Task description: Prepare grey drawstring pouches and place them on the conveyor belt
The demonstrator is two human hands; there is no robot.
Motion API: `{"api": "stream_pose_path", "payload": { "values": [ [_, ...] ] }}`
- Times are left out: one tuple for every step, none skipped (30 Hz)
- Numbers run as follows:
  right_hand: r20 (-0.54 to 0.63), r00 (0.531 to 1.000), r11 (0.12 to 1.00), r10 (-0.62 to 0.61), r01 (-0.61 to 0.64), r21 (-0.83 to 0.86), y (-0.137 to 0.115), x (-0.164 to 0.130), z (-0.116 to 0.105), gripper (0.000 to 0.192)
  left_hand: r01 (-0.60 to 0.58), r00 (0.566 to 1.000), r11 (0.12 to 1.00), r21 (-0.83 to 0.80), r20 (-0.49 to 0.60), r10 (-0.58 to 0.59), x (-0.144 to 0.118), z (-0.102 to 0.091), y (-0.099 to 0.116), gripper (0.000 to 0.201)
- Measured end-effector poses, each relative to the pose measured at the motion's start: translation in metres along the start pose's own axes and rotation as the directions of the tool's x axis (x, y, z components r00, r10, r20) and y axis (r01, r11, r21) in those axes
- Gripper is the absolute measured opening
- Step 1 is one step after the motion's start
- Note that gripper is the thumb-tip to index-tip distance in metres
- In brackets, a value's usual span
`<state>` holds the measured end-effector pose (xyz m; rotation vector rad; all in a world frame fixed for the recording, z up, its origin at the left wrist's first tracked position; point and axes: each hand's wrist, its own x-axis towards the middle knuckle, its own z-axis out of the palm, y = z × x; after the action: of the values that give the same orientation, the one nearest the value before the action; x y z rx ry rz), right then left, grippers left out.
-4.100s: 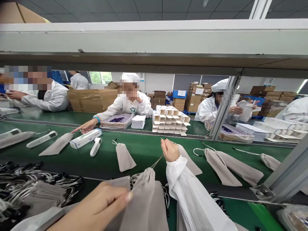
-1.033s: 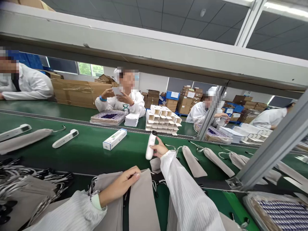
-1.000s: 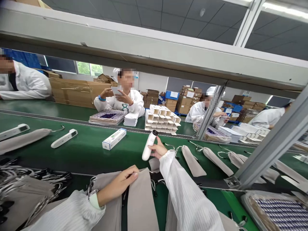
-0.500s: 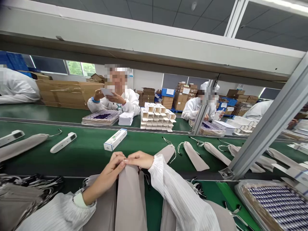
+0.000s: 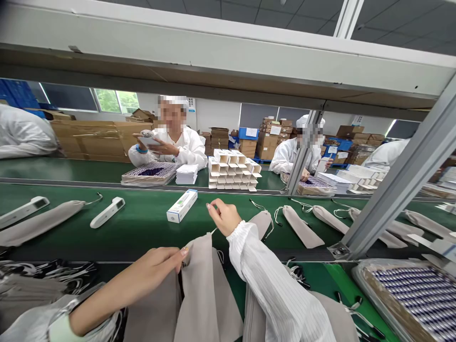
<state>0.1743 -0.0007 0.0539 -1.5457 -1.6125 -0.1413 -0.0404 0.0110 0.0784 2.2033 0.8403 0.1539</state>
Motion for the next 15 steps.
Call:
{"api": "stream_pose_path", "payload": {
  "values": [
    [-0.030,0.999,0.999,-0.020,0.019,-0.029,0.007,0.000,0.001,0.028,-0.026,1.000,1.000,-0.008,-0.001,0.026,-0.005,0.000,0.005,0.046],
    [-0.071,0.997,0.998,-0.027,0.023,-0.057,0.013,-0.001,0.002,0.029,-0.050,0.999,0.999,-0.017,-0.007,0.049,-0.010,0.002,0.011,0.045],
    [-0.111,0.994,0.997,-0.019,0.010,-0.078,0.020,-0.001,0.003,0.031,-0.069,0.998,0.997,-0.030,-0.015,0.068,-0.015,0.003,0.017,0.043],
    [-0.145,0.989,0.996,-0.001,-0.012,-0.089,0.025,-0.002,0.004,0.034,-0.089,0.996,0.995,-0.039,-0.023,0.089,-0.021,0.005,0.022,0.042],
    [-0.175,0.984,0.995,0.017,-0.034,-0.094,0.029,-0.001,0.003,0.037,-0.113,0.993,0.992,-0.048,-0.031,0.111,-0.027,0.007,0.027,0.040],
    [-0.193,0.980,0.994,0.042,-0.060,-0.088,0.031,0.000,0.002,0.039,-0.136,0.990,0.989,-0.059,-0.039,0.134,-0.034,0.009,0.032,0.039],
    [-0.178,0.981,0.994,0.078,-0.091,-0.065,0.030,0.001,-0.001,0.040,-0.161,0.986,0.984,-0.072,-0.044,0.158,-0.040,0.011,0.035,0.038],
    [-0.098,0.988,0.992,0.123,-0.126,-0.021,0.027,0.002,-0.006,0.039,-0.189,0.982,0.978,-0.091,-0.045,0.185,-0.046,0.012,0.038,0.037],
    [0.064,0.983,0.983,0.171,-0.174,0.050,0.020,0.003,-0.011,0.039,-0.219,0.976,0.969,-0.113,-0.045,0.215,-0.050,0.012,0.040,0.036],
    [0.300,0.935,0.960,0.188,-0.240,0.145,0.011,0.003,-0.016,0.041,-0.250,0.968,0.958,-0.139,-0.053,0.245,-0.053,0.012,0.040,0.036],
    [0.557,0.819,0.914,0.135,-0.320,0.249,0.000,0.002,-0.020,0.046,-0.278,0.960,0.945,-0.173,-0.076,0.268,-0.054,0.012,0.039,0.036],
    [0.753,0.658,0.848,0.004,-0.400,0.346,-0.012,0.000,-0.023,0.053,-0.298,0.953,0.932,-0.205,-0.122,0.278,-0.054,0.011,0.037,0.036],
    [0.846,0.505,0.778,-0.171,-0.458,0.431,-0.025,-0.003,-0.024,0.060,-0.314,0.944,0.919,-0.237,-0.184,0.275,-0.051,0.011,0.034,0.036],
    [0.856,0.387,0.711,-0.341,-0.489,0.505,-0.037,-0.007,-0.023,0.067,-0.329,0.931,0.906,-0.266,-0.253,0.264,-0.048,0.012,0.031,0.035],
    [0.821,0.317,0.656,-0.474,-0.495,0.570,-0.049,-0.011,-0.020,0.070,-0.342,0.916,0.893,-0.292,-0.317,0.246,-0.044,0.013,0.028,0.034]
  ]
}}
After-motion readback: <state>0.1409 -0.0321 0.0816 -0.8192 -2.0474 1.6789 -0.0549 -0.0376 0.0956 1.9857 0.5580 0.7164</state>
